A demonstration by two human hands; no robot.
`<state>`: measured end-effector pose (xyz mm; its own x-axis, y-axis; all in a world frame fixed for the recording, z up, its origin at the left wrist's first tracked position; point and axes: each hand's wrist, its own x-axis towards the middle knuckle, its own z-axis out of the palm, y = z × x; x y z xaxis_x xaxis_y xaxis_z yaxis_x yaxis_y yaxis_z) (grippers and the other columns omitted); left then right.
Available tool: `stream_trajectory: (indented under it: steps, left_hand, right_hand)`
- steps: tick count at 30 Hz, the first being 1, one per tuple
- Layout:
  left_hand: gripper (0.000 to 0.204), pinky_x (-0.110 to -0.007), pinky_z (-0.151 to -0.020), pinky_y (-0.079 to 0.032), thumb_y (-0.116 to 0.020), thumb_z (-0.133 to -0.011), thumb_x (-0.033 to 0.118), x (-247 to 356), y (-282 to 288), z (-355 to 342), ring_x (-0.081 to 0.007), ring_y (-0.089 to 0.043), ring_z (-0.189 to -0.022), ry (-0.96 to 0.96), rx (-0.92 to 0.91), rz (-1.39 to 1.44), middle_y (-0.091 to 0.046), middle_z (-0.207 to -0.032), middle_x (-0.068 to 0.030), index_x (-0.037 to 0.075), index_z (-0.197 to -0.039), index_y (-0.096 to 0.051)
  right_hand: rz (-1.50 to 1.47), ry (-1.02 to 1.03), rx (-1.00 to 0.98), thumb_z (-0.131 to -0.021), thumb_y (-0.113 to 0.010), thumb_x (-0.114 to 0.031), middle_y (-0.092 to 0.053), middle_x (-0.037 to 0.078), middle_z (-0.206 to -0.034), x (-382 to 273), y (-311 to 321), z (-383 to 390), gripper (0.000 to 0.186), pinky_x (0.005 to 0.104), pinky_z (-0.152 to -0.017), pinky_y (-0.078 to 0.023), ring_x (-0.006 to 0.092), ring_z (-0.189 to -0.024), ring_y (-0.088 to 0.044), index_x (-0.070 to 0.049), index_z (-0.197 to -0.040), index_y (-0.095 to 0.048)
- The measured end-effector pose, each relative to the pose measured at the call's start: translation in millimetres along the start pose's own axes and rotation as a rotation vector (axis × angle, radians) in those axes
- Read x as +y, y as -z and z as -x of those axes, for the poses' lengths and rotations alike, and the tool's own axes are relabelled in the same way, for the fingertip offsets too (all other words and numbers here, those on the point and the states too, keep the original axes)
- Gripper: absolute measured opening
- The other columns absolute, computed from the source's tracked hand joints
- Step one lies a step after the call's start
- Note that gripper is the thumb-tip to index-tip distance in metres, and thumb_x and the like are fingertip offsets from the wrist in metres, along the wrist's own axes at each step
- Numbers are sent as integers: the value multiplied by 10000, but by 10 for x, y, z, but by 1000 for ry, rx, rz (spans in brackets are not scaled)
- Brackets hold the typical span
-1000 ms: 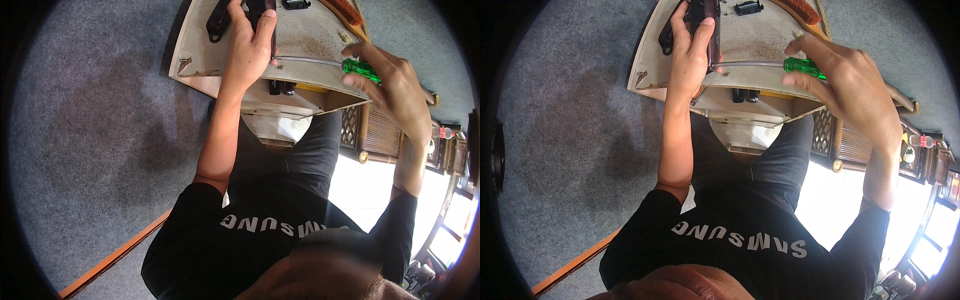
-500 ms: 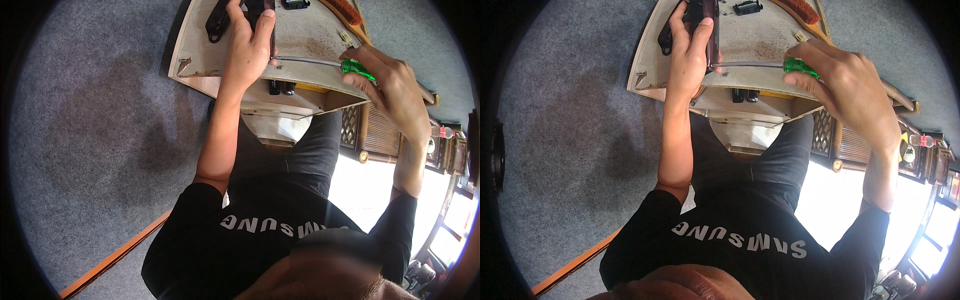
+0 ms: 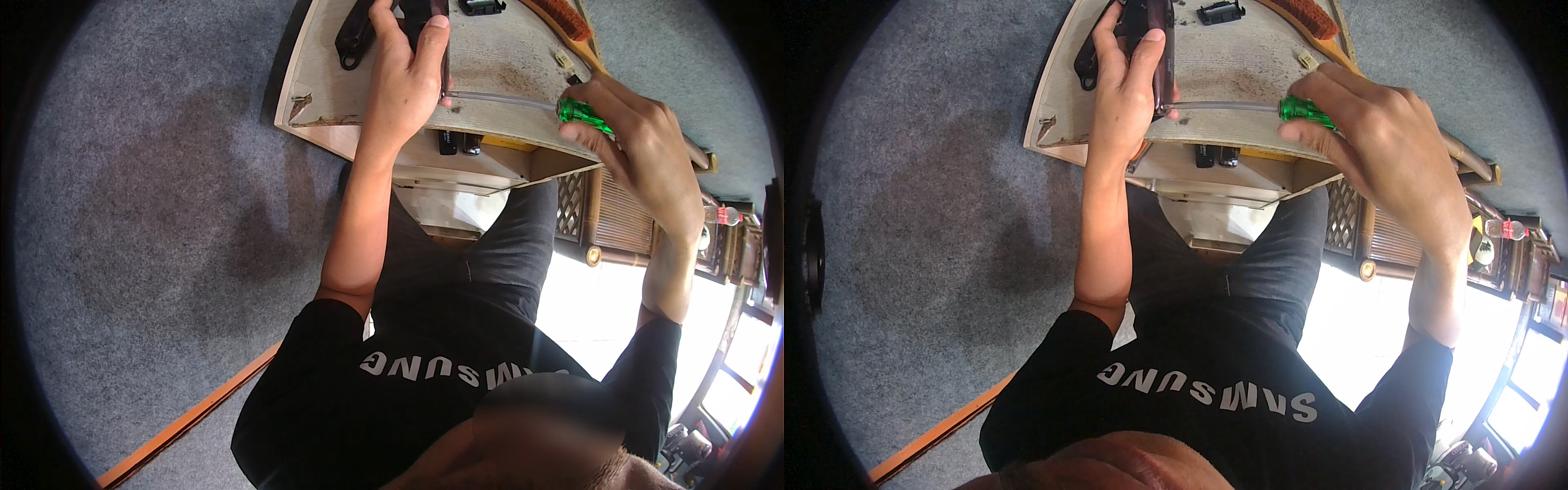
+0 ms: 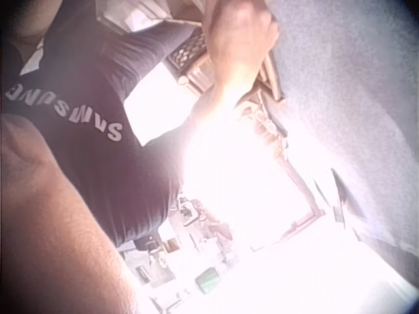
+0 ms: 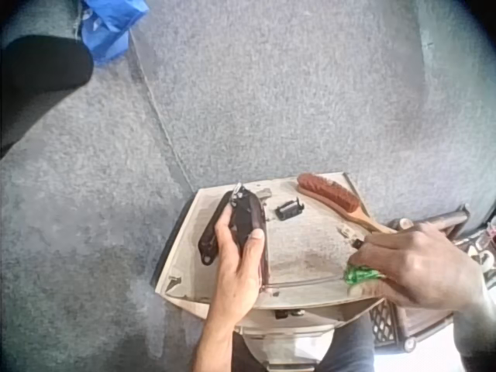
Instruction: The person disassembles and reassembles a pair of hair clippers using a screwdriver, handling the outer casing and internal components on a small stool.
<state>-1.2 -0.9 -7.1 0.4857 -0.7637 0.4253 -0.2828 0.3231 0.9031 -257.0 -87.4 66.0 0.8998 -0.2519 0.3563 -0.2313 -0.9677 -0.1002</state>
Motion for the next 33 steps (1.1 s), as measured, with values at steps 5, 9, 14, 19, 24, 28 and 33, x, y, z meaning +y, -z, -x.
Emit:
stream_trajectory:
  steps: [5, 9, 14, 19, 24, 28, 33]
  left_hand:
    - [618, -406, -1203, -339, -529, -1122, 230, 35, -10, -2, -303, -447, -1431, -6, -3, 4, -443, -1554, -227, -21, -1611, -246]
    - [603, -402, -1195, -347, -525, -1123, 220, -10, 9, -5, -291, -457, -1412, -33, -9, -13, -453, -1539, -219, -18, -1607, -256]
    - [597, -400, -1189, -351, -527, -1123, 217, -41, 5, -12, -283, -463, -1398, -55, -14, 12, -460, -1529, -212, -13, -1605, -262]
    - [603, -402, -1197, -345, -530, -1122, 223, -27, 3, -15, -288, -458, -1413, -38, -4, -10, -456, -1537, -217, -12, -1608, -261]
    - [606, -405, -1204, -338, -528, -1122, 225, -29, 14, -7, -295, -448, -1428, -41, -6, -16, -446, -1551, -220, -14, -1610, -259]
    - [607, -406, -1209, -334, -527, -1122, 223, -52, 24, -17, -299, -439, -1441, -62, -11, -27, -440, -1559, -224, -20, -1608, -258]
    - [607, -406, -1213, -330, -526, -1121, 216, 15, -4, 1, -301, -437, -1443, -29, -1, -16, -436, -1564, -224, -23, -1608, -255]
  right_hand:
    - [0, -6, 53, -906, -779, -246, -773, 83, -1012, -32, 51, -13, 249, 437, -708, -641, 284, -774, -774, -54, -1025, -673]
    - [74, 40, 30, -907, -775, -264, -773, 84, -989, -37, 62, -23, 261, 433, -699, -640, 284, -752, -772, -54, -1030, -680]
    - [30, -48, -10, -907, -766, -304, -772, 92, -955, -48, 22, 6, 294, 445, -674, -618, 286, -692, -761, -64, -1056, -686]
    - [-15, -27, 73, -909, -766, -299, -770, 84, -949, -45, -18, 13, 303, 451, -683, -614, 282, -727, -765, -73, -1086, -670]
    - [133, 23, 41, -929, -741, -317, -764, 78, -935, -53, 63, -40, 289, 428, -677, -620, 266, -766, -771, -76, -1073, -673]
    - [120, -23, -37, -965, -686, -362, -767, 75, -942, -48, 45, -10, 313, 395, -648, -623, 259, -765, -773, -59, -1044, -682]
    - [24, -69, -23, -971, -683, -358, -767, 84, -927, -69, -9, -2, 315, 392, -638, -626, 263, -784, -781, -46, -1013, -669]
